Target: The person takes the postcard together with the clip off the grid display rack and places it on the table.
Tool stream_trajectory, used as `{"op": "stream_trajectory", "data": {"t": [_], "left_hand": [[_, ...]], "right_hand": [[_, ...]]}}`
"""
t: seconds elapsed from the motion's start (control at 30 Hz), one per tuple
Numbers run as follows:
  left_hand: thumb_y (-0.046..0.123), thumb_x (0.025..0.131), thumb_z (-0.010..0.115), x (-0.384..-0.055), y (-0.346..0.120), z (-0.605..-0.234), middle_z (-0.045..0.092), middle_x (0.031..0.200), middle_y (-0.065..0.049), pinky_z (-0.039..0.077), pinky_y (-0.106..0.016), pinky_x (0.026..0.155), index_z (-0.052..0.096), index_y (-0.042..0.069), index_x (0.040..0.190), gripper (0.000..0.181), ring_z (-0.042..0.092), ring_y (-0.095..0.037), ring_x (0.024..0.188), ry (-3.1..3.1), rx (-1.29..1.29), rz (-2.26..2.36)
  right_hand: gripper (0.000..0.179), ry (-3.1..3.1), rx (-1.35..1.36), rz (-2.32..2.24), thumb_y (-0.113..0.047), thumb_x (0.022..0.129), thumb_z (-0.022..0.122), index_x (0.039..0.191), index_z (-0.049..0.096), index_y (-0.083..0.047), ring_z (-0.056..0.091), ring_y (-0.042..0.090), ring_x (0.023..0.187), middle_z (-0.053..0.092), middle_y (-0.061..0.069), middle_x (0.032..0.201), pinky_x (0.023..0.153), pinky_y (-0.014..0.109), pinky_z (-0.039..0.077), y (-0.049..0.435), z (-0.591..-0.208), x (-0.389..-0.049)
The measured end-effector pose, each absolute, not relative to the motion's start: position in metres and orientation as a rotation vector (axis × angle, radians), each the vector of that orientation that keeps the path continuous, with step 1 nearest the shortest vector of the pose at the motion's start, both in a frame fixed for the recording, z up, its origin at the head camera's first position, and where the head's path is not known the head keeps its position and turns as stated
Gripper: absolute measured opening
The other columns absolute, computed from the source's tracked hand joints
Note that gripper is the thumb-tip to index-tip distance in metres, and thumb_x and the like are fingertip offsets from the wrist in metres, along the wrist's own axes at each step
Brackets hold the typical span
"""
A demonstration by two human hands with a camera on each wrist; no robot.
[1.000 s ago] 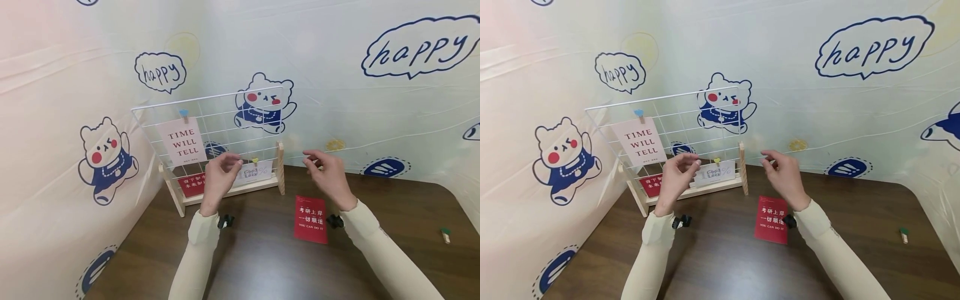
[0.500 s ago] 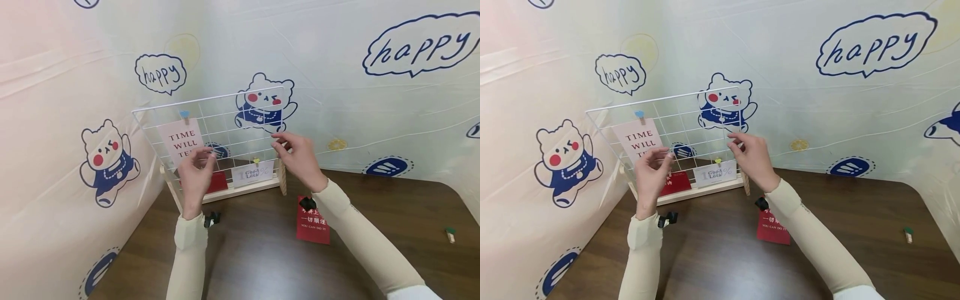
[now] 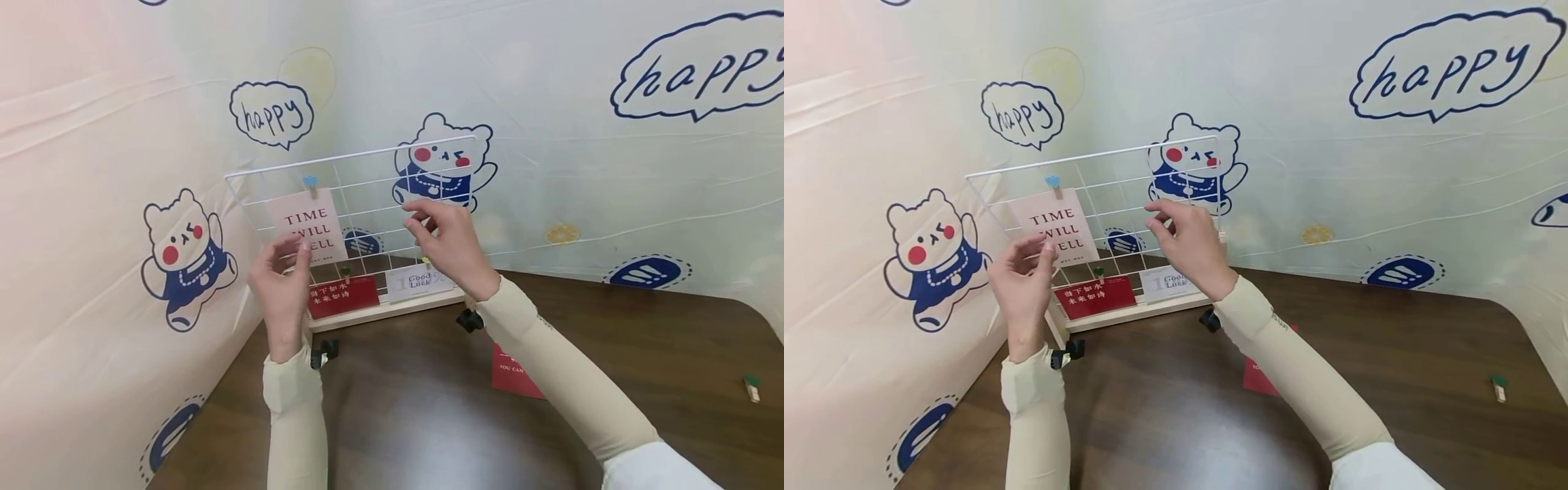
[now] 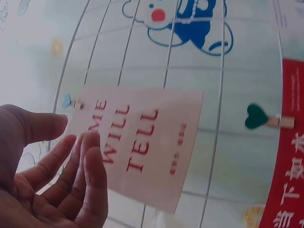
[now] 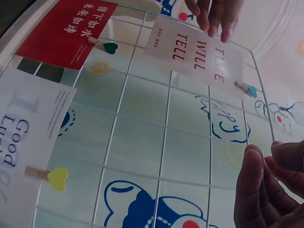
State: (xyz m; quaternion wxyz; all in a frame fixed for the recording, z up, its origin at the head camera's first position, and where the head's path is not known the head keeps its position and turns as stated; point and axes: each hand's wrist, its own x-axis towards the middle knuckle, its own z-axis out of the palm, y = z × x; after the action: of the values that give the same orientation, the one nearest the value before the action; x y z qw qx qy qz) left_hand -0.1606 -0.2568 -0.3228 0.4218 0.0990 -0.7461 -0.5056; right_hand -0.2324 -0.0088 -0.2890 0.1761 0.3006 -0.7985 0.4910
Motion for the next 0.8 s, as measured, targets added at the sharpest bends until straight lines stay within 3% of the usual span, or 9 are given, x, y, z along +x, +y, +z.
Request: {"op": "stream_trajectory", "data": {"t": [0.2, 0.33, 0.37, 0.4, 0.57, 0.6, 0.8], "left_hand": [[0.017, 0.092, 0.078, -0.162, -0.263, -0.325, 0.077, 0.118, -0.007, 0.052, -0.028, 0.077, 0.074, 0.011, 0.124, 0.032, 0.070, -0.019, 0.104, -1.801, 0.298, -1.174], [0.018, 0.091, 0.079, -0.163, -0.266, -0.328, 0.073, 0.129, -0.005, 0.054, -0.043, 0.094, 0.070, 0.011, 0.130, 0.041, 0.067, -0.022, 0.119, -1.774, 0.323, -1.161], [0.018, 0.091, 0.080, -0.163, -0.267, -0.328, 0.072, 0.131, -0.005, 0.053, -0.046, 0.097, 0.069, 0.011, 0.132, 0.043, 0.067, -0.023, 0.121, -1.772, 0.327, -1.158], [0.019, 0.091, 0.080, -0.164, -0.268, -0.329, 0.071, 0.132, -0.005, 0.053, -0.048, 0.099, 0.068, 0.011, 0.133, 0.044, 0.066, -0.022, 0.122, -1.773, 0.329, -1.157], [0.020, 0.092, 0.079, -0.167, -0.271, -0.330, 0.071, 0.132, -0.005, 0.053, -0.049, 0.103, 0.065, 0.012, 0.136, 0.047, 0.068, -0.022, 0.121, -1.786, 0.342, -1.178], [0.021, 0.092, 0.079, -0.168, -0.271, -0.330, 0.071, 0.132, -0.005, 0.053, -0.049, 0.103, 0.065, 0.012, 0.136, 0.047, 0.069, -0.022, 0.120, -1.793, 0.342, -1.183], [0.022, 0.094, 0.077, -0.168, -0.274, -0.333, 0.074, 0.127, -0.005, 0.056, -0.048, 0.102, 0.067, 0.014, 0.133, 0.041, 0.073, -0.025, 0.117, -1.811, 0.348, -1.211]], "right_hand": [[0.027, -2.254, 0.876, 1.403, -0.017, 0.102, 0.067, 0.127, 0.074, -0.010, 0.068, 0.018, 0.069, 0.080, 0.009, 0.101, 0.063, 0.029, 0.059, -0.025, -0.279, -0.235], [0.027, -2.251, 0.903, 1.417, -0.018, 0.102, 0.067, 0.127, 0.074, -0.011, 0.068, 0.016, 0.070, 0.080, 0.009, 0.103, 0.065, 0.032, 0.061, -0.036, -0.274, -0.234], [0.027, -2.250, 0.908, 1.415, -0.017, 0.102, 0.067, 0.127, 0.074, -0.011, 0.068, 0.017, 0.071, 0.080, 0.009, 0.103, 0.076, 0.034, 0.062, -0.039, -0.272, -0.234], [0.027, -2.249, 0.916, 1.417, -0.018, 0.102, 0.066, 0.127, 0.074, -0.011, 0.067, 0.016, 0.071, 0.080, 0.009, 0.104, 0.077, 0.035, 0.062, -0.042, -0.271, -0.234], [0.030, -2.259, 0.943, 1.414, -0.019, 0.102, 0.066, 0.130, 0.073, -0.011, 0.066, 0.016, 0.072, 0.080, 0.008, 0.108, 0.074, 0.032, 0.060, -0.055, -0.263, -0.235], [0.030, -2.262, 0.948, 1.409, -0.019, 0.103, 0.066, 0.131, 0.072, -0.011, 0.065, 0.016, 0.071, 0.080, 0.008, 0.108, 0.063, 0.030, 0.057, -0.058, -0.261, -0.235], [0.030, -2.281, 0.964, 1.370, -0.019, 0.103, 0.066, 0.131, 0.072, -0.011, 0.063, 0.016, 0.069, 0.080, 0.009, 0.109, 0.061, 0.022, 0.053, -0.074, -0.255, -0.237]]}}
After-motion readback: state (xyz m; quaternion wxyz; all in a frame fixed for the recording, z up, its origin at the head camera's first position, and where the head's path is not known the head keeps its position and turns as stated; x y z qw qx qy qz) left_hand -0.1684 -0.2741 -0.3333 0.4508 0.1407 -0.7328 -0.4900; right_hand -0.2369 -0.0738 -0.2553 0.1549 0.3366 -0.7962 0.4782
